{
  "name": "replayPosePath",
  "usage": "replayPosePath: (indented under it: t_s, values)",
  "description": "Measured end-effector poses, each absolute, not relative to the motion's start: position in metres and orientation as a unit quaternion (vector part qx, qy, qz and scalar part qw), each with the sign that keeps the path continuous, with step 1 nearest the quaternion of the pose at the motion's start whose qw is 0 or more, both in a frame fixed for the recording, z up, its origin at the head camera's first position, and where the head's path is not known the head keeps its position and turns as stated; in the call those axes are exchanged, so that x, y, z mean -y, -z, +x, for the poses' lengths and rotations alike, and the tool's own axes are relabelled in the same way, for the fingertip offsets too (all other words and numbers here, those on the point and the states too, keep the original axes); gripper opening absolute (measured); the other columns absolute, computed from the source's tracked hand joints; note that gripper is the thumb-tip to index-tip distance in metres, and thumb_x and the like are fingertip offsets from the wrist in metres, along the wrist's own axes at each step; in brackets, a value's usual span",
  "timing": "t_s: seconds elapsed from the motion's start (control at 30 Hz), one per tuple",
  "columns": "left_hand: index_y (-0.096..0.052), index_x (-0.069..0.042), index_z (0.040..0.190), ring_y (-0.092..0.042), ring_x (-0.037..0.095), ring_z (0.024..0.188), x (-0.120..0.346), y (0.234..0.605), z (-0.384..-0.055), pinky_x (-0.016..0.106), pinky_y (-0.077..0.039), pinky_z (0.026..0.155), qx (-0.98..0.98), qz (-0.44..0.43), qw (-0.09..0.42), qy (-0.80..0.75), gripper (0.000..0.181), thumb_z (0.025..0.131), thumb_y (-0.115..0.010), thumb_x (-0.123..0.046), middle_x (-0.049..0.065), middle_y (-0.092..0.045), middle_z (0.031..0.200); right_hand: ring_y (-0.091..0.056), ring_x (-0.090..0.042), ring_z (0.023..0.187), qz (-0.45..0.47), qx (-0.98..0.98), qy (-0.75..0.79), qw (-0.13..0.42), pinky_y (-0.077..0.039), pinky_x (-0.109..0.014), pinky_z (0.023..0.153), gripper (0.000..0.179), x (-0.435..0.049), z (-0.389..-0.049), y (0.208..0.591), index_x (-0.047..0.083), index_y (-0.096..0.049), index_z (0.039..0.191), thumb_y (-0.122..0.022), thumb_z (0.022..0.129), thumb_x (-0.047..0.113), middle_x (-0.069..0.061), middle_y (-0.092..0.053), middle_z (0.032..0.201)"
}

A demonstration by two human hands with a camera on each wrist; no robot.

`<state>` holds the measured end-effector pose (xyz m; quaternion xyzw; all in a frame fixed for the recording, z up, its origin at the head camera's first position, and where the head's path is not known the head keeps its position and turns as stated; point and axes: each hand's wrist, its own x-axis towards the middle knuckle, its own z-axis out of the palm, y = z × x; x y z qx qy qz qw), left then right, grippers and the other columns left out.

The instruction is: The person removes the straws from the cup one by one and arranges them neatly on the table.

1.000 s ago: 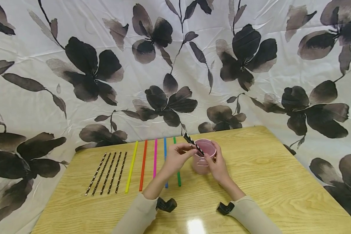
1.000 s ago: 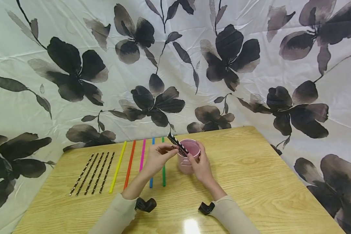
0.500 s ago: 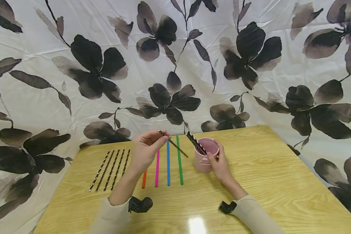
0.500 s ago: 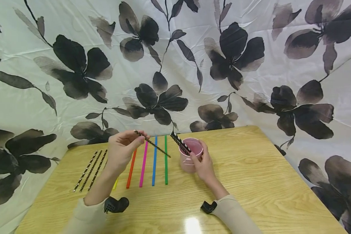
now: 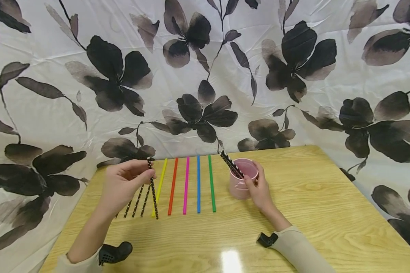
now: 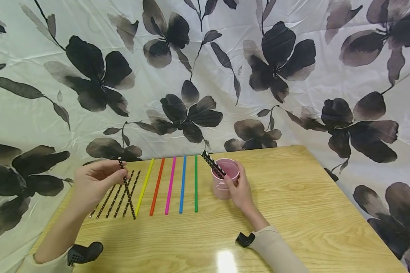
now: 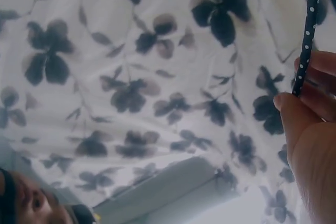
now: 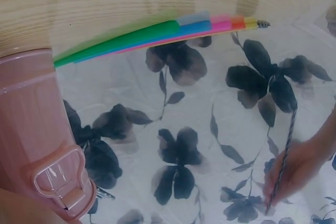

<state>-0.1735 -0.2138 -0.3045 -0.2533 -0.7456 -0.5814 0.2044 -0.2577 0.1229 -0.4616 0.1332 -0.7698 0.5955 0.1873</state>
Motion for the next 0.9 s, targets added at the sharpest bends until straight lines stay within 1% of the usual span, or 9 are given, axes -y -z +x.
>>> replayPosePath:
  t_s: [0.07, 0.17, 0.3, 0.43, 0.53, 0.63, 0.8, 0.9]
  values:
    - [-0.063, 0.007, 0.093, -0.061, 0.021, 0.061, 0.226, 0.312, -0.171, 0.030, -0.052, 0.053, 0.777, -0.221, 0.189, 0.558, 0.017, 0.077, -0.063, 0.006, 0.014, -0.064, 0.074, -0.047, -0.032, 0.103, 0.132, 0.770, -0.596, 0.186, -0.042, -0.042, 0.081, 0.056, -0.123, -0.258, 0.461, 0.012, -0.027, 0.136, -0.053, 0.088, 0.019, -0.023, -0.045, 0.120]
    - [-0.062, 0.005, 0.099, -0.061, 0.021, 0.062, 0.245, 0.327, -0.168, 0.033, -0.052, 0.054, 0.809, -0.173, 0.149, 0.542, 0.022, 0.079, -0.065, -0.004, 0.013, -0.065, 0.078, -0.047, -0.034, 0.103, 0.133, 0.772, -0.593, 0.184, -0.043, -0.041, 0.081, 0.056, -0.124, -0.258, 0.462, 0.012, -0.025, 0.137, -0.053, 0.088, 0.019, -0.024, -0.044, 0.120]
    - [-0.061, 0.002, 0.105, -0.062, 0.021, 0.067, 0.268, 0.351, -0.166, 0.037, -0.052, 0.056, 0.828, -0.114, 0.093, 0.541, 0.032, 0.079, -0.067, -0.017, 0.010, -0.065, 0.084, -0.045, -0.035, 0.106, 0.144, 0.773, -0.590, 0.184, -0.041, -0.041, 0.083, 0.056, -0.124, -0.258, 0.462, 0.008, -0.024, 0.137, -0.051, 0.089, 0.017, -0.024, -0.042, 0.122]
    - [-0.060, 0.003, 0.107, -0.062, 0.021, 0.070, 0.283, 0.375, -0.162, 0.037, -0.052, 0.057, 0.842, -0.074, 0.047, 0.532, 0.041, 0.078, -0.068, -0.024, 0.013, -0.063, 0.087, -0.045, -0.035, 0.105, 0.144, 0.770, -0.594, 0.184, -0.042, -0.038, 0.081, 0.057, -0.124, -0.260, 0.463, 0.007, -0.024, 0.136, -0.052, 0.088, 0.016, -0.024, -0.043, 0.121]
    - [-0.059, 0.003, 0.107, -0.063, 0.021, 0.071, 0.290, 0.393, -0.159, 0.038, -0.052, 0.057, 0.842, -0.042, 0.018, 0.537, 0.043, 0.076, -0.070, -0.025, 0.015, -0.062, 0.087, -0.046, -0.034, 0.103, 0.145, 0.770, -0.593, 0.183, -0.043, -0.034, 0.078, 0.057, -0.126, -0.264, 0.468, 0.009, -0.024, 0.137, -0.053, 0.088, 0.018, -0.022, -0.044, 0.121]
    - [-0.059, 0.003, 0.107, -0.063, 0.023, 0.071, 0.293, 0.410, -0.158, 0.039, -0.052, 0.057, 0.838, -0.005, -0.003, 0.546, 0.045, 0.073, -0.072, -0.024, 0.016, -0.062, 0.087, -0.046, -0.032, 0.105, 0.150, 0.773, -0.588, 0.182, -0.043, -0.033, 0.080, 0.058, -0.129, -0.270, 0.477, 0.013, -0.023, 0.137, -0.053, 0.088, 0.020, -0.019, -0.044, 0.122]
    - [-0.059, 0.004, 0.106, -0.062, 0.024, 0.071, 0.295, 0.432, -0.158, 0.038, -0.052, 0.057, 0.834, 0.032, -0.026, 0.551, 0.045, 0.071, -0.074, -0.020, 0.016, -0.062, 0.087, -0.046, -0.027, 0.106, 0.147, 0.773, -0.589, 0.183, -0.041, -0.038, 0.083, 0.058, -0.131, -0.277, 0.488, 0.020, -0.023, 0.138, -0.053, 0.088, 0.026, -0.015, -0.043, 0.124]
    - [-0.060, 0.003, 0.104, -0.062, 0.024, 0.069, 0.295, 0.441, -0.157, 0.037, -0.052, 0.056, 0.837, 0.051, -0.028, 0.544, 0.045, 0.069, -0.075, -0.020, 0.014, -0.062, 0.085, -0.046, -0.025, 0.106, 0.141, 0.771, -0.593, 0.184, -0.041, -0.040, 0.083, 0.058, -0.130, -0.278, 0.489, 0.021, -0.024, 0.137, -0.053, 0.088, 0.029, -0.013, -0.044, 0.124]
